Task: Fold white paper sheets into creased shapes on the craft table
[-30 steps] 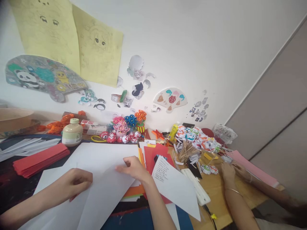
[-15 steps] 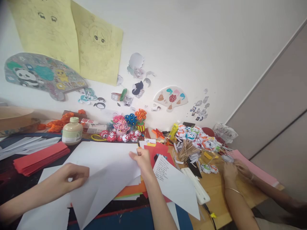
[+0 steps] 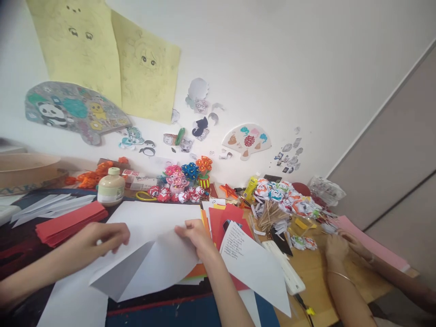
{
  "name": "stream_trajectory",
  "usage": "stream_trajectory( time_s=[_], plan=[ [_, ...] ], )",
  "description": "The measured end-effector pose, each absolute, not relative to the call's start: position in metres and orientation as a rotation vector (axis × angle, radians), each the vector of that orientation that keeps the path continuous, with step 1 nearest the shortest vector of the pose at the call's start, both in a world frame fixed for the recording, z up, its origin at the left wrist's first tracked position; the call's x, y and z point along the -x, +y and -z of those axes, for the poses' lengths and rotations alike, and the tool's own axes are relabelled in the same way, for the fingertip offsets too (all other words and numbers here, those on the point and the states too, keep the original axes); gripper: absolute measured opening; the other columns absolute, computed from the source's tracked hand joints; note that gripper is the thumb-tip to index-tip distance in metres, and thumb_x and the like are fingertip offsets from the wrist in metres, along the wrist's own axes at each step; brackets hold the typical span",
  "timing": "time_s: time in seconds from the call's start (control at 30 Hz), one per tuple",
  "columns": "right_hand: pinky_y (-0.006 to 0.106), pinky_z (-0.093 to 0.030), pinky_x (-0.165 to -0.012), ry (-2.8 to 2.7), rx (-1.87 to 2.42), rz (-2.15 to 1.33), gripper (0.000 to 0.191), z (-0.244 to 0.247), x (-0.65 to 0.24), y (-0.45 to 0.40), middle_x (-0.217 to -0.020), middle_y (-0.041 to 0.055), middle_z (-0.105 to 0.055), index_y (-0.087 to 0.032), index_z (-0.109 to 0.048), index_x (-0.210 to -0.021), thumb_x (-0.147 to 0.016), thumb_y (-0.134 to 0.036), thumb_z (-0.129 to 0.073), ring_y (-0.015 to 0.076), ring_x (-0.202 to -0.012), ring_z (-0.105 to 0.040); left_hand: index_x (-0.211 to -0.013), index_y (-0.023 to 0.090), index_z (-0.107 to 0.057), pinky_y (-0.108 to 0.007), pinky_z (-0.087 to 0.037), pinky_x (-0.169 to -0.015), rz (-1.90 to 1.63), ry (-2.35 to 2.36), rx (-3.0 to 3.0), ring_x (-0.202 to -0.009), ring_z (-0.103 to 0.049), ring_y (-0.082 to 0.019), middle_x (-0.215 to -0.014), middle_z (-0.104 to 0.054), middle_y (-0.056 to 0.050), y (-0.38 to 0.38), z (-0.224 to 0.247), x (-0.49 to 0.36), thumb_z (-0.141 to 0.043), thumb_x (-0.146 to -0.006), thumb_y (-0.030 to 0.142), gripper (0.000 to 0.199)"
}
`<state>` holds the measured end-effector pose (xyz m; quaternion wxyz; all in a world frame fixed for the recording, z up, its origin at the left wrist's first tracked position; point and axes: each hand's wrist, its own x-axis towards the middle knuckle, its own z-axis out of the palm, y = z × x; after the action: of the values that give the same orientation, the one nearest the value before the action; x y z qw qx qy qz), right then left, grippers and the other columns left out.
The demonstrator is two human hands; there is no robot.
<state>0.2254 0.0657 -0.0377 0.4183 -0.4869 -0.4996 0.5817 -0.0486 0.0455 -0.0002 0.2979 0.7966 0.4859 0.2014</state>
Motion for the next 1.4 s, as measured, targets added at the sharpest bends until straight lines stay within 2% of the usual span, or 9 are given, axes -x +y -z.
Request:
stream_trajectory(
  time_s=[0.13,0.23,0.33,0.47,0.53,0.73,1.07,1.3,1.4],
  plan=[
    [0.021,-0.034,-0.047,-1.157,1.030,-1.781,0.037,0.031,-0.211,0.054,-0.058,-0.0014,-0.054,-0.013,-0.055,-0.064,-0.059,-0.039,-0.081,0.0092,-0.048,-0.047,-0.070,0.021,-0.061,-0.023,-0.042,-0.059,-0.540,1.140,-1.902,-0.068,-0.055,-0.018,-0.070,-0.062,-0.001,0.019,-0.009,0.020,-0.044,-0.083,0.049,0.035],
    [0.019,-0.031,-0.046,-1.177,0.940,-1.904,0.035,0.025,-0.209,0.049,-0.057,-0.0036,-0.050,-0.014,-0.052,-0.063,-0.064,-0.037,-0.079,0.0069,-0.047,-0.043,-0.091,0.027,-0.066,-0.026,-0.049,-0.076,-0.513,1.197,-1.568,-0.091,-0.060,-0.023,-0.103,-0.066,-0.001,-0.001,-0.027,0.014,-0.054,-0.074,0.057,0.037],
    [0.020,-0.034,-0.048,-1.339,0.998,-1.855,0.034,0.026,-0.211,0.047,-0.063,-0.0008,-0.055,-0.013,-0.057,-0.070,-0.068,-0.041,-0.075,0.0084,-0.050,-0.047,-0.079,0.025,-0.065,-0.027,-0.049,-0.074,-0.563,1.245,-1.566,-0.084,-0.061,-0.022,-0.086,-0.068,-0.002,-0.005,-0.033,0.013,-0.047,-0.075,0.065,0.045],
    [0.021,-0.037,-0.051,-1.574,1.159,-1.711,0.040,0.034,-0.209,0.048,-0.066,0.0002,-0.057,-0.013,-0.061,-0.074,-0.066,-0.049,-0.074,0.0111,-0.055,-0.051,-0.075,0.018,-0.060,-0.025,-0.043,-0.051,-0.526,1.126,-1.578,-0.049,-0.053,-0.015,-0.051,-0.056,0.000,0.013,-0.008,0.009,-0.031,-0.081,0.067,0.057],
    [0.021,-0.034,-0.050,-1.658,1.156,-1.670,0.040,0.036,-0.205,0.047,-0.064,-0.0014,-0.055,-0.014,-0.058,-0.070,-0.066,-0.050,-0.074,0.0103,-0.055,-0.048,-0.075,0.016,-0.056,-0.022,-0.034,-0.043,-0.465,1.037,-1.601,-0.039,-0.045,-0.011,-0.049,-0.054,0.002,0.023,0.013,0.006,-0.041,-0.078,0.063,0.049],
    [0.021,-0.022,-0.046,-1.797,1.159,-1.479,0.039,0.034,-0.196,0.040,-0.056,-0.0055,-0.039,-0.017,-0.046,-0.059,-0.074,-0.047,-0.064,0.0075,-0.052,-0.032,-0.066,0.019,-0.044,-0.021,-0.024,-0.039,-0.446,1.078,-1.726,-0.039,-0.036,-0.009,-0.046,-0.038,0.008,0.028,0.045,-0.001,-0.044,-0.081,0.050,0.034],
    [0.024,-0.011,-0.047,-1.650,1.129,-1.288,0.045,0.038,-0.199,0.047,-0.057,-0.0062,-0.019,-0.020,-0.026,-0.055,-0.076,-0.037,-0.062,0.0075,-0.053,-0.018,-0.057,0.019,-0.032,-0.024,-0.026,-0.053,-0.535,1.130,-1.911,-0.056,-0.031,-0.011,-0.058,-0.031,0.004,0.035,0.046,0.002,-0.039,-0.079,0.029,0.025],
    [0.024,-0.013,-0.048,-1.342,1.128,-1.146,0.044,0.028,-0.225,0.061,-0.056,-0.0072,-0.023,-0.020,-0.028,-0.055,-0.073,-0.040,-0.064,0.0080,-0.051,-0.020,-0.056,0.018,-0.036,-0.023,-0.027,-0.052,-0.520,1.004,-1.817,-0.057,-0.030,-0.011,-0.060,-0.030,0.004,0.038,0.018,0.025,-0.043,-0.079,0.034,0.028],
    [0.023,-0.018,-0.049,-1.208,1.150,-1.096,0.038,0.029,-0.233,0.068,-0.054,-0.0069,-0.031,-0.019,-0.037,-0.054,-0.071,-0.038,-0.065,0.0084,-0.051,-0.026,-0.058,0.019,-0.039,-0.022,-0.027,-0.047,-0.484,1.053,-1.717,-0.051,-0.033,-0.010,-0.056,-0.030,0.005,0.042,0.007,0.041,-0.044,-0.079,0.038,0.030]
  ],
)
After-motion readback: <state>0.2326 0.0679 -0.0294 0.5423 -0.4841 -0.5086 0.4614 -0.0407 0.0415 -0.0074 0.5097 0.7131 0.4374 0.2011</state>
